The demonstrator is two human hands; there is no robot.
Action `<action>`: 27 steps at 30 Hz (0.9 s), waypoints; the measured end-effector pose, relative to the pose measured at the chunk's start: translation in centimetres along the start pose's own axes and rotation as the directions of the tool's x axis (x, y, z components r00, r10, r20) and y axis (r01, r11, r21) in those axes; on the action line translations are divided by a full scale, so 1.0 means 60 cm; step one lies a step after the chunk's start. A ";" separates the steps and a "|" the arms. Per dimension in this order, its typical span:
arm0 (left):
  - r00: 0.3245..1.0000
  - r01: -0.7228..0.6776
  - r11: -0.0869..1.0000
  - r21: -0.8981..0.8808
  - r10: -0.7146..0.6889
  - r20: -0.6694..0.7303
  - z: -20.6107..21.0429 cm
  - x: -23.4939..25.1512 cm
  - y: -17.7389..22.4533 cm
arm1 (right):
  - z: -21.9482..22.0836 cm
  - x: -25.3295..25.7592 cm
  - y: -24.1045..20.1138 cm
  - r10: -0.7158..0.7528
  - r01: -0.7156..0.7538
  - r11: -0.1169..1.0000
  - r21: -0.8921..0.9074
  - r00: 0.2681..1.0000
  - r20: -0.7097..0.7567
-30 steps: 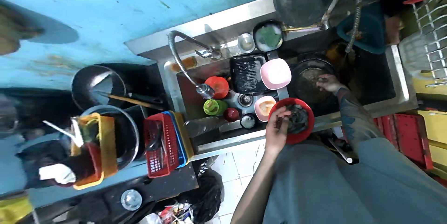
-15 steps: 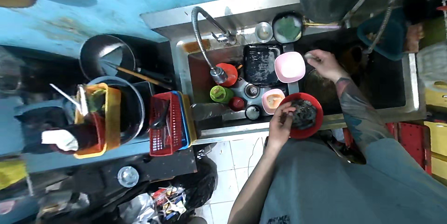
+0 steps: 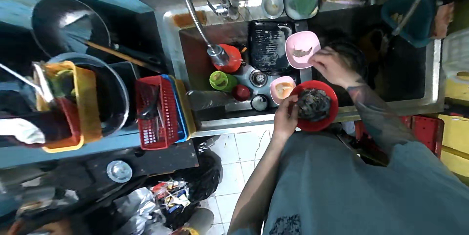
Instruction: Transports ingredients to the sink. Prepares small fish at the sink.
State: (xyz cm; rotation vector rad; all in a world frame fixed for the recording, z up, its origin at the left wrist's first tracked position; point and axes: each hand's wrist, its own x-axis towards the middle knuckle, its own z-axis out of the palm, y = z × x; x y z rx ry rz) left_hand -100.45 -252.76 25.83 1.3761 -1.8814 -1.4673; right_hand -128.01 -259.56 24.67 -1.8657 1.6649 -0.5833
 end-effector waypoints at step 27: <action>0.998 -0.051 0.992 0.118 0.048 0.032 -0.019 0.003 -0.023 | 0.114 -0.131 -0.071 0.142 -0.076 0.971 -0.227 0.946 0.291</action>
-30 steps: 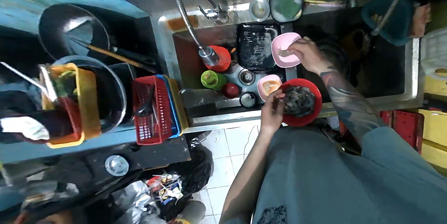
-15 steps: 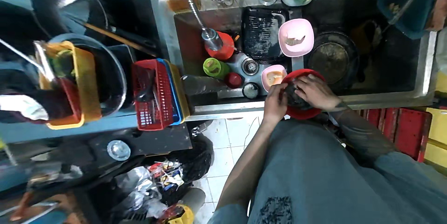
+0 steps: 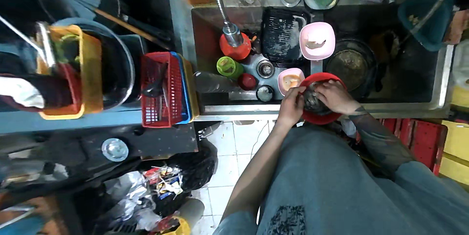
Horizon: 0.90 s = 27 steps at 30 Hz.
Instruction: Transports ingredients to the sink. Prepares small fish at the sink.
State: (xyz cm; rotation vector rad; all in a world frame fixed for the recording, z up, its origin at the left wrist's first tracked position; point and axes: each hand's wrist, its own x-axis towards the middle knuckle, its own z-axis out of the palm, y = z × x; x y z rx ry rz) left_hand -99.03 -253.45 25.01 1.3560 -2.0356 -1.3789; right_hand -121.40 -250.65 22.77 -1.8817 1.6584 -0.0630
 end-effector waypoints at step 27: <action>0.962 -0.163 0.977 0.137 0.127 0.241 0.021 0.076 0.008 | -0.014 -0.007 -0.009 0.173 -0.174 0.984 0.032 0.984 0.034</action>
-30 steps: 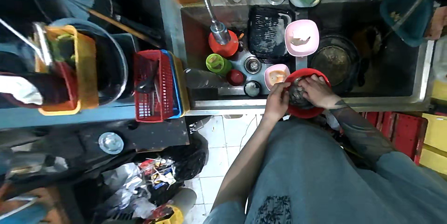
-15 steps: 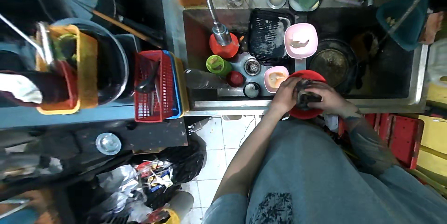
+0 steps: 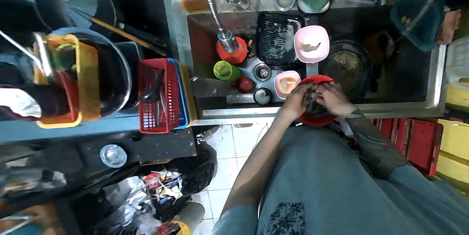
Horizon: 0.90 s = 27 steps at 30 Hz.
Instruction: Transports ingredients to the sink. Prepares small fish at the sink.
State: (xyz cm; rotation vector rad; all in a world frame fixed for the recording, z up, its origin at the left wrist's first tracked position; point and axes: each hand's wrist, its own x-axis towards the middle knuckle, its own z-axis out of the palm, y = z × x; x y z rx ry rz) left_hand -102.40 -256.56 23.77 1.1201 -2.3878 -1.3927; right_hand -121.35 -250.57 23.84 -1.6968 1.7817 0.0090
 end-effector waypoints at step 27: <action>0.995 -0.071 0.963 0.261 0.085 -0.043 0.019 -0.017 0.001 | 0.011 -0.038 0.020 -0.190 0.202 0.963 0.176 0.978 -0.086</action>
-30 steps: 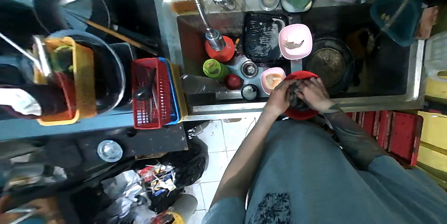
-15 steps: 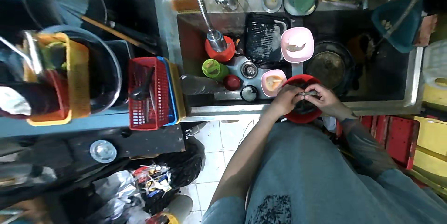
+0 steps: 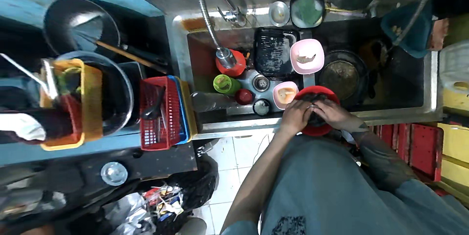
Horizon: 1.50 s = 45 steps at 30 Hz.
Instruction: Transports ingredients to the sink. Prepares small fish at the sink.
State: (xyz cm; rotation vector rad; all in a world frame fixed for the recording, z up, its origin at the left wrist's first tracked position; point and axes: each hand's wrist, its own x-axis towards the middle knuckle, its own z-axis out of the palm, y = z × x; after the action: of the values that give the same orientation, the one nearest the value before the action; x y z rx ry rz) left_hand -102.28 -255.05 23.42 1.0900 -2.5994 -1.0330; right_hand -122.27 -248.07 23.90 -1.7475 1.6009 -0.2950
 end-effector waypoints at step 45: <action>0.986 0.069 0.976 -0.208 -0.035 0.161 0.000 0.016 0.008 | -0.008 0.004 -0.005 0.029 -0.027 0.999 -0.027 0.999 0.043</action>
State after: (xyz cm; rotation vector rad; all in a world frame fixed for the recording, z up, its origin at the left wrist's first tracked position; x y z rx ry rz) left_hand -103.24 -255.45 23.64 1.0696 -2.5105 -1.4264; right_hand -122.26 -248.48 24.36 -1.7386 1.6036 -0.2215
